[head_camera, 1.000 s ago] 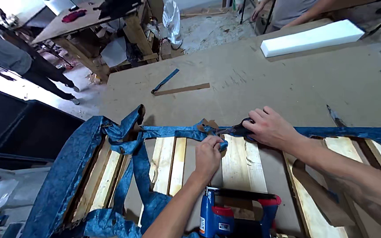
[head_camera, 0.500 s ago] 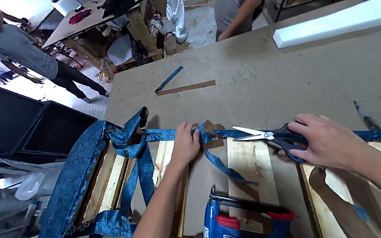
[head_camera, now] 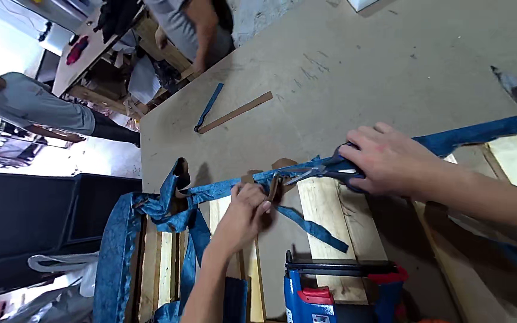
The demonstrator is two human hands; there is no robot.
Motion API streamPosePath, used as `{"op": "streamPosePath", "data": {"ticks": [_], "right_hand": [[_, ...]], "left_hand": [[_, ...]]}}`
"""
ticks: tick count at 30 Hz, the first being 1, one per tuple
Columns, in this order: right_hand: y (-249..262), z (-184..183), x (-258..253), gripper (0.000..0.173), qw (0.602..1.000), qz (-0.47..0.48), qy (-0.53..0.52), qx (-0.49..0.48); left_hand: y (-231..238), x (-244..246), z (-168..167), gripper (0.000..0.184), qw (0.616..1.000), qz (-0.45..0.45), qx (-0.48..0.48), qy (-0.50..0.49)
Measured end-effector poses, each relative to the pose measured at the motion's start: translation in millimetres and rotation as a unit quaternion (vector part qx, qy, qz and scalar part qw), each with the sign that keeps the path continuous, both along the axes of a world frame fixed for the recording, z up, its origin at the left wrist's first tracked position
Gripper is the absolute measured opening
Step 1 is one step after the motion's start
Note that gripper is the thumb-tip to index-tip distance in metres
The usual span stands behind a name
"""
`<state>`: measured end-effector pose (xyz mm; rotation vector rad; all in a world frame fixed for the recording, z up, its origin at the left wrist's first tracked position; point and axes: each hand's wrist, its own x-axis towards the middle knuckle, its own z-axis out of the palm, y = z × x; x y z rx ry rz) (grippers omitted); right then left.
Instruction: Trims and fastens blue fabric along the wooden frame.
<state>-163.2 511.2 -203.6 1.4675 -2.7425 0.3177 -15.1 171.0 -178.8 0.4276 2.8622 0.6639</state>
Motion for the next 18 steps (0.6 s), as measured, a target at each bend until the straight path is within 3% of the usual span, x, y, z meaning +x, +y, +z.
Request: {"op": "streamPosePath", "data": {"ticks": [5, 9, 14, 16, 18], "right_hand": [[-28, 5, -13, 0.043, 0.997, 0.061, 0.045, 0.029], [-39, 12, -28, 0.033, 0.991, 0.107, 0.059, 0.062], [-43, 20, -54, 0.018, 0.979, 0.189, 0.030, 0.065], [-45, 22, -58, 0.016, 0.976, 0.206, 0.028, 0.071], [-47, 22, -58, 0.014, 0.975, 0.204, 0.024, 0.086]], "left_hand": [[43, 44, -15, 0.030, 0.976, 0.196, 0.085, -0.034], [67, 51, -17, 0.032, 0.965, 0.245, 0.086, -0.039], [65, 48, 0, 0.037, 0.954, 0.243, 0.057, -0.165], [57, 53, 9, 0.038, 0.951, 0.165, 0.093, -0.245], [53, 59, 11, 0.040, 0.945, 0.093, 0.070, -0.305]]}}
